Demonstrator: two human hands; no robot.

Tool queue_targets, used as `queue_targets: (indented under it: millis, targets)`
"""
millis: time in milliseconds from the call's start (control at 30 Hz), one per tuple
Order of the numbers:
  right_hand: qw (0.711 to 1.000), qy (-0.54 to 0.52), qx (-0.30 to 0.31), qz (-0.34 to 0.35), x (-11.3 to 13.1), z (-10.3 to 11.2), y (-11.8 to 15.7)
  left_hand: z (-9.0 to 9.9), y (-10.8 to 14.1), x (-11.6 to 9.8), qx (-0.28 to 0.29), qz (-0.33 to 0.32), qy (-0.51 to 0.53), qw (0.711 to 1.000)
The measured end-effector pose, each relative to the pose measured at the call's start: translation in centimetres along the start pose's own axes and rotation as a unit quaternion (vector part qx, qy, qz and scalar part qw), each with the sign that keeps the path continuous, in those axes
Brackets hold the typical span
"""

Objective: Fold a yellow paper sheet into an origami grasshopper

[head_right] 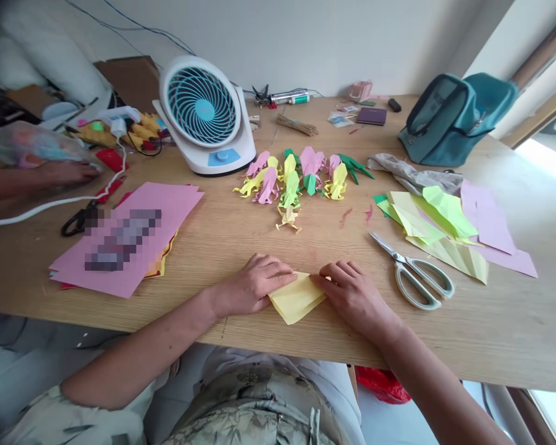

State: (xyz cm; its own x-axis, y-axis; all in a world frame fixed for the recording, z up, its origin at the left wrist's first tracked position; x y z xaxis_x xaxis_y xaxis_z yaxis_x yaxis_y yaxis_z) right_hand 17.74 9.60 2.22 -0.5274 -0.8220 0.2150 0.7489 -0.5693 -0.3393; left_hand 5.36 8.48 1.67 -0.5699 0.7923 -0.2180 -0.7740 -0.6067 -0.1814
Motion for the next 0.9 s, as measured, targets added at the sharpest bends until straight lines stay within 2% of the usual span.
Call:
queue_targets:
  millis: [200, 433, 567, 900]
  targets:
    - [0.998, -0.063, 0.024, 0.006, -0.1, -0.2, 1.0, 0.1, 0.3, -0.7, 0.015, -0.003, -0.006, 1.0]
    - [0.999, -0.027, 0.019, -0.004, 0.8, 0.3, 1.8, -0.2, 2.0, -1.1, 0.03, 0.051, -0.015, 0.998]
    - [1.0, -0.018, 0.005, -0.011, 0.8, 0.2, 2.1, -0.9, 3.1, -0.7, 0.059, 0.074, -0.005, 0.995]
    - [1.0, -0.003, -0.025, -0.001, 1.6, 0.4, 2.3, -1.5, 4.1, 0.0, 0.11, 0.133, -0.016, 0.985]
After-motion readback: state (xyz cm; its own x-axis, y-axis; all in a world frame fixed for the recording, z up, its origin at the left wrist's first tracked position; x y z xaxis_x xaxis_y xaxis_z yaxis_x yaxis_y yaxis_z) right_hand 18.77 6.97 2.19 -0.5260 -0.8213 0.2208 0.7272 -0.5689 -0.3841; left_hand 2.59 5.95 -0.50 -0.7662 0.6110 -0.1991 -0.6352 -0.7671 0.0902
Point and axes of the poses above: each hand's wrist, its own y-axis away from the middle knuckle, its own z-axis out of the back of the hand, x = y × z, the point moved 10 cm from there along -y, towards the middle knuckle, and after that the axes turned 2 degrees about -y, right-handed, at the moved point
